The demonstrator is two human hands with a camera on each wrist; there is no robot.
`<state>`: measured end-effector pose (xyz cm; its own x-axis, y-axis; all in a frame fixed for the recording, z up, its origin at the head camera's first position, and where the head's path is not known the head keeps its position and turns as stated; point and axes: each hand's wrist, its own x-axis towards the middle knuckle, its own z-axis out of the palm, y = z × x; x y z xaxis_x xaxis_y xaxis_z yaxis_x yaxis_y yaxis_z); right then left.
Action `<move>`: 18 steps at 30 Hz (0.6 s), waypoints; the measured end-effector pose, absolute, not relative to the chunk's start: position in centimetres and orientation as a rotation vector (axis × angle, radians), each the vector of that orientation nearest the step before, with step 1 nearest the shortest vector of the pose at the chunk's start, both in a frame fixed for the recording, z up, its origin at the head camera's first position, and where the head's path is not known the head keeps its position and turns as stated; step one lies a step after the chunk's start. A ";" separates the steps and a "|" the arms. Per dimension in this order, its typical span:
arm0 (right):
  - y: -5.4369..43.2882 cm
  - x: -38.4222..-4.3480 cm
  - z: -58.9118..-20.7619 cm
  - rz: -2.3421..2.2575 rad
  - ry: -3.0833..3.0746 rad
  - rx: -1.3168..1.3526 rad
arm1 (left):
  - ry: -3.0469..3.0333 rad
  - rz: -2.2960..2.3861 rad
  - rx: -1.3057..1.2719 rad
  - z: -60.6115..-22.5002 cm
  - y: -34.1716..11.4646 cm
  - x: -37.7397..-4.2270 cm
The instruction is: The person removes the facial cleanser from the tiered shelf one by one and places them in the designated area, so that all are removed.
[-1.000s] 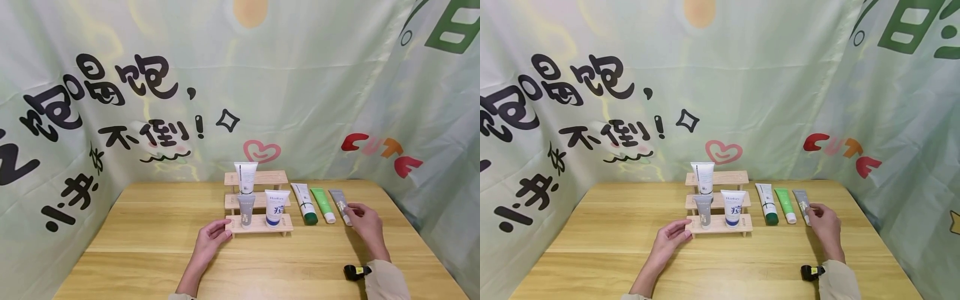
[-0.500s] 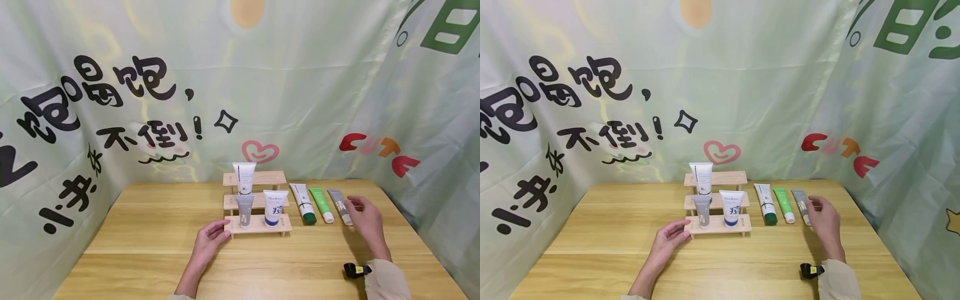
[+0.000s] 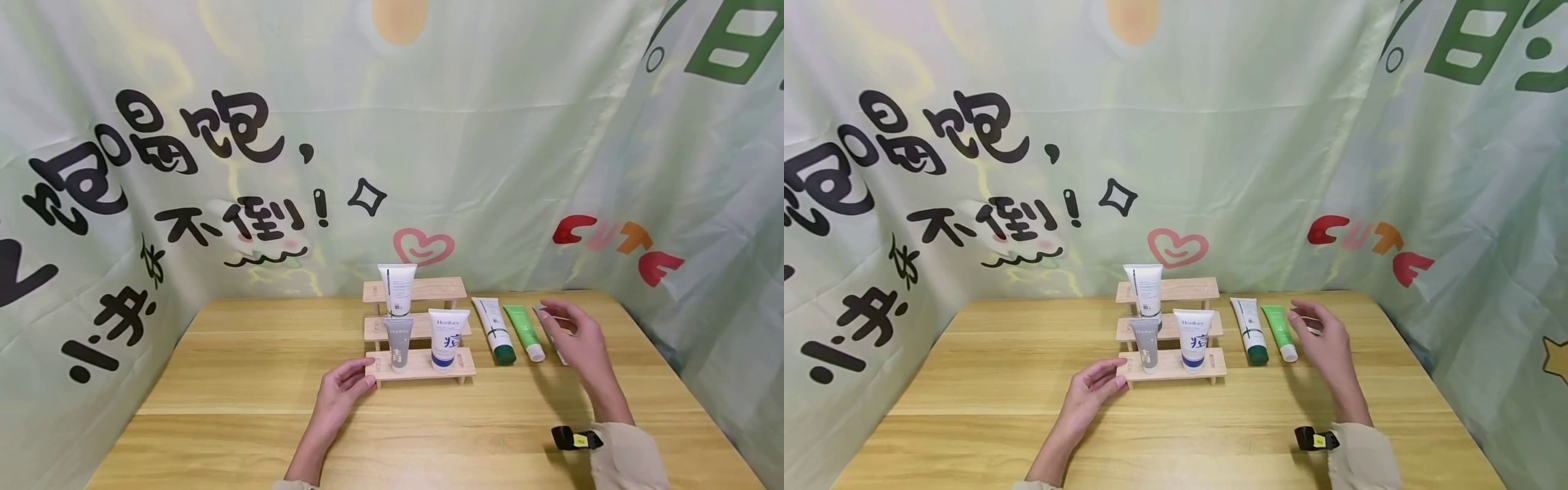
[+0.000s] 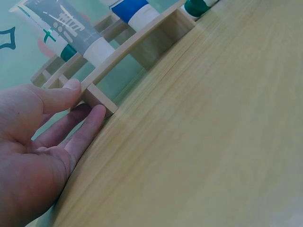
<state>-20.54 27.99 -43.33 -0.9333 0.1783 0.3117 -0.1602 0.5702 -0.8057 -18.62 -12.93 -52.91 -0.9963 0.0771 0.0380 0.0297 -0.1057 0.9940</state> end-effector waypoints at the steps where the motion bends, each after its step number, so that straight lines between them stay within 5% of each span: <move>1: 27.7 -20.6 -43.2 1.323 -2.446 0.008 | 2.081 2.308 0.122 -52.9 -12.9 -18.6; 18: 21.5 -20.5 -39.6 1.603 -2.423 0.363 | 2.132 2.264 0.118 -53.2 -13.1 -18.7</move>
